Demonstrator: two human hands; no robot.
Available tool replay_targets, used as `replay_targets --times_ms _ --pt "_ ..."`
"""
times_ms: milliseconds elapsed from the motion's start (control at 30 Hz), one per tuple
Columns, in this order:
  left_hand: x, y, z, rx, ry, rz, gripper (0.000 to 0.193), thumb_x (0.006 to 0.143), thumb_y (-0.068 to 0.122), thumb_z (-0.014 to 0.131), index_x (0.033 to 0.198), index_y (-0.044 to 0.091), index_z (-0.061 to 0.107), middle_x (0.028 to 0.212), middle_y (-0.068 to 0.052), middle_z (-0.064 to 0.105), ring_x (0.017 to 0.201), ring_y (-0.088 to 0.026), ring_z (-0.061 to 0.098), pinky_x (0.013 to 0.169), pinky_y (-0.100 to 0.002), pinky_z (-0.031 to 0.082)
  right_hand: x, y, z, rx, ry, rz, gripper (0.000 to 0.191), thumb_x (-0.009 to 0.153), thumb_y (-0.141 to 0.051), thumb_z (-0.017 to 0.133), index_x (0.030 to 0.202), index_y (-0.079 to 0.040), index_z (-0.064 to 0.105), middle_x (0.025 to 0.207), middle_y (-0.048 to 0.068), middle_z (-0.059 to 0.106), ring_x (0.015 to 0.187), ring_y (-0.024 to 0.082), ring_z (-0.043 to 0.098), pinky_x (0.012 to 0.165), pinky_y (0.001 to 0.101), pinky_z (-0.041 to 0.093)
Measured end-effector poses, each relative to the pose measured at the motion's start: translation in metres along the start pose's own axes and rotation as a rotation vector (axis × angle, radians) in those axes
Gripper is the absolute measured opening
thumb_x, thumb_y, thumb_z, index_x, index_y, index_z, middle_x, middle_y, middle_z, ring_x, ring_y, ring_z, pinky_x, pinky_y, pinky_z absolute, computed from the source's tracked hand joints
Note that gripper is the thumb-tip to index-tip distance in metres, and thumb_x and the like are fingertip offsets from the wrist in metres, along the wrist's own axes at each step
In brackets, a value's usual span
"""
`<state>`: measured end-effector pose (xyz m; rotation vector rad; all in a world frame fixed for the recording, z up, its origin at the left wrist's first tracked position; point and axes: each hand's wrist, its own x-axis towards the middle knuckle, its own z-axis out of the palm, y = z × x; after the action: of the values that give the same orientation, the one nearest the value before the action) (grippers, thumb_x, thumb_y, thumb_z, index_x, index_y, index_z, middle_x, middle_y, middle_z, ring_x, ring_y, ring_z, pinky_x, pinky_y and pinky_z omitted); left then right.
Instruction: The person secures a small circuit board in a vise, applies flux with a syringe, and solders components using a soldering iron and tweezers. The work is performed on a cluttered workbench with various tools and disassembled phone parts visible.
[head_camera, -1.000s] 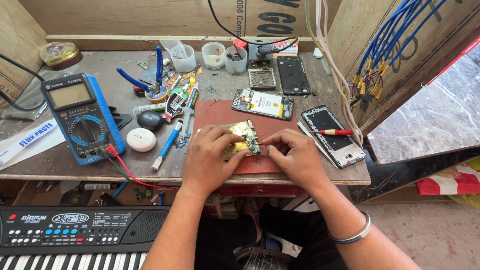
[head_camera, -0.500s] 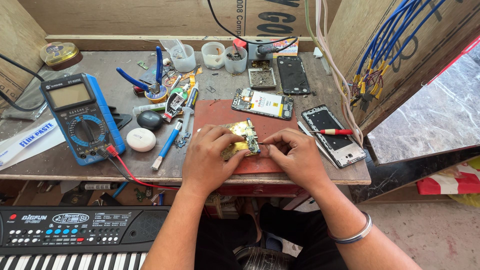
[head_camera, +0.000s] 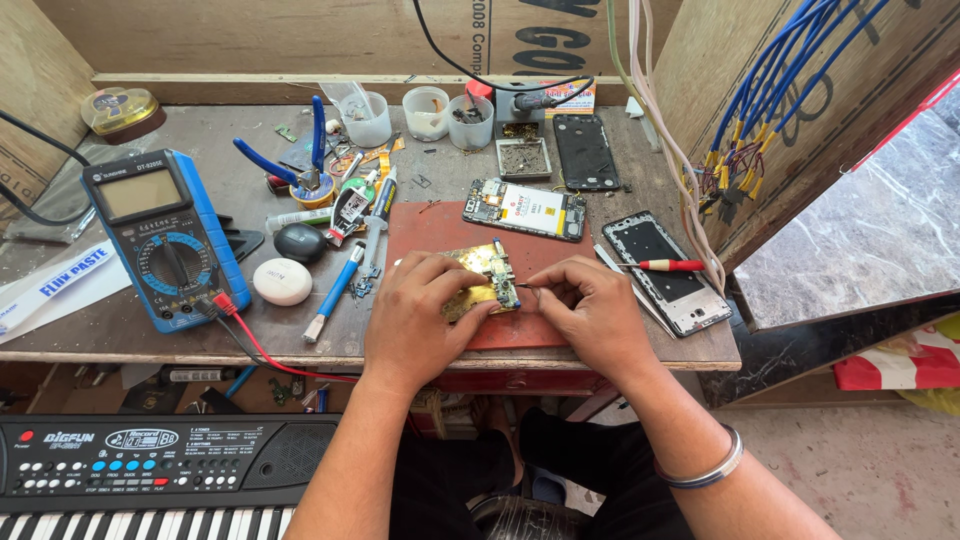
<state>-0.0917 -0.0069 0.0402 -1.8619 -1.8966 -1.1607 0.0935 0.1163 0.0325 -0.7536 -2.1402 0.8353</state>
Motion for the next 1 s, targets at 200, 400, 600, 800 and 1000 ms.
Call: replay_targets --times_ms 200,400,600,800,1000 --pt "0.0006 -0.0001 -0.0009 -0.012 0.005 0.007 0.023 0.077 0.029 0.084 0.091 0.013 0.077 0.098 -0.002 0.071 0.101 -0.026 0.064 0.088 -0.042 0.049 0.0002 0.0038 0.0008 0.02 0.012 0.017 0.015 0.086 -0.008 0.071 0.098 -0.003 0.078 0.088 0.004 0.075 0.067 0.008 0.07 0.061 0.024 0.055" --pt "0.0012 0.0012 -0.0034 -0.013 0.018 0.028 0.023 0.076 0.029 0.084 0.09 0.013 0.077 0.097 -0.003 0.071 0.1 -0.026 0.064 0.087 -0.043 0.048 -0.0003 0.0054 0.0004 0.044 0.054 0.022 0.013 0.085 -0.007 0.071 0.097 -0.003 0.076 0.086 0.003 0.074 0.066 0.008 0.068 0.061 0.0236 0.054" --pt "0.001 0.0026 -0.0039 -0.023 0.029 0.016 0.022 0.076 0.03 0.084 0.089 0.013 0.077 0.096 -0.003 0.071 0.099 -0.026 0.064 0.086 -0.043 0.048 -0.0026 0.0055 -0.0012 0.113 0.078 0.005 0.018 0.086 -0.004 0.068 0.104 -0.003 0.072 0.084 0.003 0.071 0.07 0.008 0.065 0.063 0.0233 0.053" --pt "0.0012 0.0036 -0.0048 -0.046 0.036 0.05 0.024 0.076 0.029 0.084 0.094 0.014 0.078 0.101 -0.003 0.07 0.104 -0.027 0.062 0.09 -0.044 0.047 -0.0034 0.0026 -0.0018 0.166 -0.004 0.001 0.019 0.086 -0.004 0.071 0.105 -0.004 0.072 0.085 0.002 0.073 0.069 0.006 0.066 0.062 0.0221 0.053" --pt "0.002 0.0038 -0.0052 -0.059 0.018 0.134 0.018 0.078 0.024 0.082 0.094 0.017 0.078 0.102 0.001 0.07 0.108 -0.026 0.062 0.092 -0.045 0.046 -0.005 -0.0021 -0.0056 0.067 -0.049 -0.113 0.016 0.084 -0.007 0.08 0.099 -0.007 0.076 0.087 0.003 0.071 0.066 0.011 0.063 0.06 0.0237 0.051"
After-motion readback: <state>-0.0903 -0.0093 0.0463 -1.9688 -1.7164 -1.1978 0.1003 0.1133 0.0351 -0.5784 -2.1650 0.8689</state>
